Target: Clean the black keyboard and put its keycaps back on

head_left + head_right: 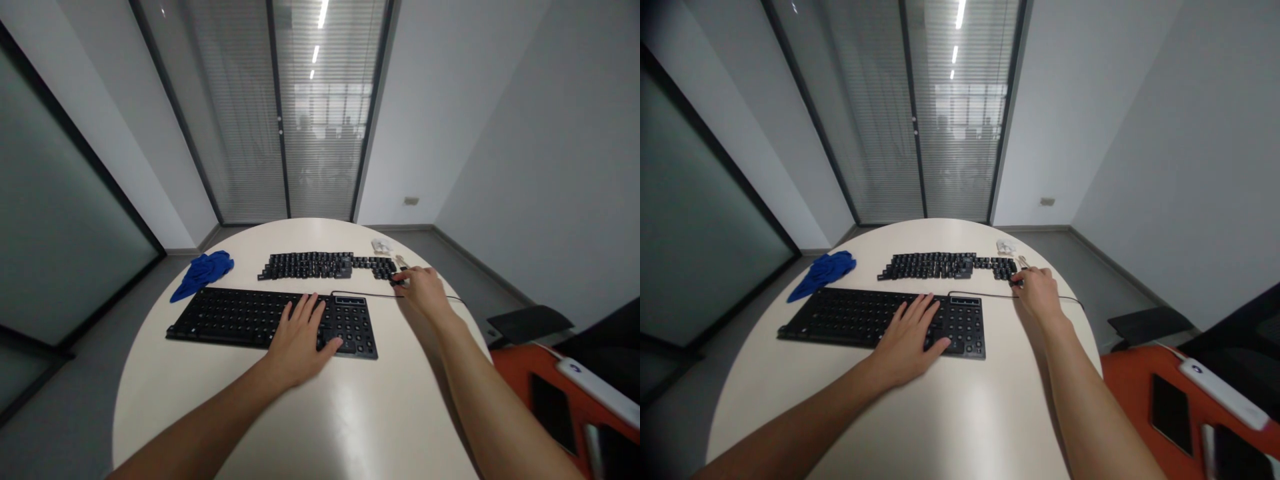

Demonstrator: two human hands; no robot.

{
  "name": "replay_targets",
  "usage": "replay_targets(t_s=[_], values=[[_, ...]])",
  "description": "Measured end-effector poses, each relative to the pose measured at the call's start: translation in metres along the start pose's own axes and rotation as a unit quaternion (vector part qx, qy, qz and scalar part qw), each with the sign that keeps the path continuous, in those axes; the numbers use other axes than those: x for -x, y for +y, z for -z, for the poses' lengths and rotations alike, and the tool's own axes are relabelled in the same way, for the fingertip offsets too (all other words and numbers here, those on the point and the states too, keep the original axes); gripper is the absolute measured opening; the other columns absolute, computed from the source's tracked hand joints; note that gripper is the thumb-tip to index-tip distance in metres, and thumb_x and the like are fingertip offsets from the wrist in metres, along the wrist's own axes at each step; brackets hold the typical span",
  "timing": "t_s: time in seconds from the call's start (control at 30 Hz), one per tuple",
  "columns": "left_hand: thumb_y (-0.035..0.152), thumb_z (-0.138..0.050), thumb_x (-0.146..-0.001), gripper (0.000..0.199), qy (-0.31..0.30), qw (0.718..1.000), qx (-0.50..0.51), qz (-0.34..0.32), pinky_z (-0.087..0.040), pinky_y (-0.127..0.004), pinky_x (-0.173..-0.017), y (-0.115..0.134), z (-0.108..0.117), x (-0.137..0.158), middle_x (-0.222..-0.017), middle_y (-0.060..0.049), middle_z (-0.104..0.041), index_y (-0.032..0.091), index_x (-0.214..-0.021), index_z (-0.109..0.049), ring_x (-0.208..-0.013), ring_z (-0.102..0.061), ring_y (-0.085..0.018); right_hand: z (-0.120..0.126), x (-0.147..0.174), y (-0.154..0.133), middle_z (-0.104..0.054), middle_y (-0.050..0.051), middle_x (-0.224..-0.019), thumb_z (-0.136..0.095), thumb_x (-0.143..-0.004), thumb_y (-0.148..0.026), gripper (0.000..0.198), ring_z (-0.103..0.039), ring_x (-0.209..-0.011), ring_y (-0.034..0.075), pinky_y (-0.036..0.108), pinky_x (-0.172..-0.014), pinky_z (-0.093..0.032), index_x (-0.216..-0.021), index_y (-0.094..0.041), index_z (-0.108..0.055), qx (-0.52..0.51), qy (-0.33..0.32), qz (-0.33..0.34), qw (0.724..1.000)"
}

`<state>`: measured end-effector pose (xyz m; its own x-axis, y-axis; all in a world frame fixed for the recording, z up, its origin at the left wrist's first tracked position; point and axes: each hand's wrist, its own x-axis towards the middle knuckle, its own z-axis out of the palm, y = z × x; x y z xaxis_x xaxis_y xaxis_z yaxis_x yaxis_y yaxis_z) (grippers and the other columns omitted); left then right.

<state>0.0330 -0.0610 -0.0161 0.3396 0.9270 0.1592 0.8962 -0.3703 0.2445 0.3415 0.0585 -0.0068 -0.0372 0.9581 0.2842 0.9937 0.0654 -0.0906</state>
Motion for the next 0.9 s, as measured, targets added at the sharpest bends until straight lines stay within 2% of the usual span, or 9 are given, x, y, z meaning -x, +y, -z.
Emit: replay_targets(t_s=[0.3, 0.4, 0.47, 0.53, 0.63, 0.73, 0.8, 0.9], values=[[0.060, -0.046, -0.094, 0.072, 0.001, 1.000, 0.004, 0.002, -0.018, -0.057, -0.123, 0.000, 0.000, 0.000, -0.164, -0.012, -0.028, 0.018, -0.152, -0.037, -0.152, -0.022, -0.032, 0.012, 0.008, -0.018, -0.074, 0.012, -0.111, -0.063, -0.085, -0.032, 0.021, -0.055, -0.106, 0.035, 0.041, -0.082, -0.042, -0.095, -0.022, -0.079, 0.012, -0.011, 0.026, 1.000], [0.060, -0.046, -0.093, 0.072, 0.001, 1.000, 0.007, 0.002, -0.018, -0.058, -0.123, 0.000, 0.000, 0.000, -0.164, -0.012, -0.028, 0.018, -0.151, -0.038, -0.152, -0.023, -0.033, 0.017, 0.010, -0.025, -0.074, 0.012, -0.106, -0.063, -0.085, -0.031, 0.021, -0.058, -0.104, 0.034, 0.042, -0.084, -0.041, -0.096, -0.022, -0.078, -0.024, -0.016, 0.029, 0.999], [0.060, -0.046, -0.094, 0.072, -0.001, 1.000, 0.004, 0.005, -0.018, -0.058, -0.123, 0.000, 0.001, 0.000, -0.164, -0.012, -0.028, 0.018, -0.151, -0.038, -0.152, -0.022, -0.032, 0.021, 0.012, -0.030, -0.074, 0.011, -0.098, -0.064, -0.084, -0.034, 0.024, -0.062, -0.094, 0.030, 0.039, -0.081, -0.042, -0.099, -0.021, -0.076, -0.090, -0.039, 0.032, 0.995], [0.059, -0.046, -0.094, 0.072, -0.005, 1.000, 0.000, 0.007, -0.018, -0.057, -0.123, 0.000, 0.002, -0.001, -0.164, -0.012, -0.028, 0.017, -0.152, -0.038, -0.152, -0.022, -0.032, 0.025, 0.015, -0.037, -0.073, 0.008, -0.090, -0.065, -0.083, -0.038, 0.028, -0.062, -0.083, 0.025, 0.034, -0.075, -0.043, -0.102, -0.020, -0.075, -0.197, -0.095, 0.057, 0.974], [0.060, -0.046, -0.094, 0.073, -0.008, 1.000, 0.002, 0.009, -0.018, -0.057, -0.123, 0.000, 0.001, -0.001, -0.164, -0.012, -0.028, 0.017, -0.152, -0.037, -0.152, -0.022, -0.033, 0.031, 0.024, -0.049, -0.071, 0.006, -0.087, -0.065, -0.083, -0.039, 0.028, -0.060, -0.080, 0.020, 0.031, -0.073, -0.044, -0.097, -0.016, -0.074, -0.341, -0.214, 0.141, 0.904], [0.061, -0.047, -0.093, 0.074, -0.005, 1.000, 0.000, 0.008, -0.018, -0.057, -0.123, -0.001, -0.001, -0.002, -0.164, -0.012, -0.028, 0.017, -0.152, -0.037, -0.152, -0.022, -0.033, 0.039, 0.032, -0.058, -0.070, 0.005, -0.087, -0.069, -0.082, -0.043, 0.032, -0.058, -0.079, 0.018, 0.029, -0.073, -0.045, -0.099, -0.016, -0.074, -0.392, -0.323, 0.193, 0.840], [0.061, -0.046, -0.093, 0.074, -0.003, 1.000, -0.003, 0.006, -0.017, -0.057, -0.123, -0.002, -0.003, -0.002, -0.164, -0.012, -0.027, 0.018, -0.152, -0.037, -0.152, -0.022, -0.033, 0.043, 0.035, -0.060, -0.069, 0.004, -0.084, -0.070, -0.081, -0.045, 0.034, -0.057, -0.076, 0.017, 0.028, -0.070, -0.043, -0.101, -0.017, -0.076, -0.400, -0.361, 0.207, 0.816], [0.060, -0.046, -0.094, 0.073, -0.005, 1.000, -0.006, 0.005, -0.018, -0.057, -0.123, -0.002, -0.003, -0.003, -0.164, -0.012, -0.027, 0.017, -0.152, -0.037, -0.152, -0.021, -0.032, 0.047, 0.037, -0.063, -0.065, 0.001, -0.074, -0.072, -0.080, -0.044, 0.032, -0.052, -0.069, 0.015, 0.026, -0.063, -0.039, -0.097, -0.017, -0.078, -0.391, -0.394, 0.210, 0.805]])
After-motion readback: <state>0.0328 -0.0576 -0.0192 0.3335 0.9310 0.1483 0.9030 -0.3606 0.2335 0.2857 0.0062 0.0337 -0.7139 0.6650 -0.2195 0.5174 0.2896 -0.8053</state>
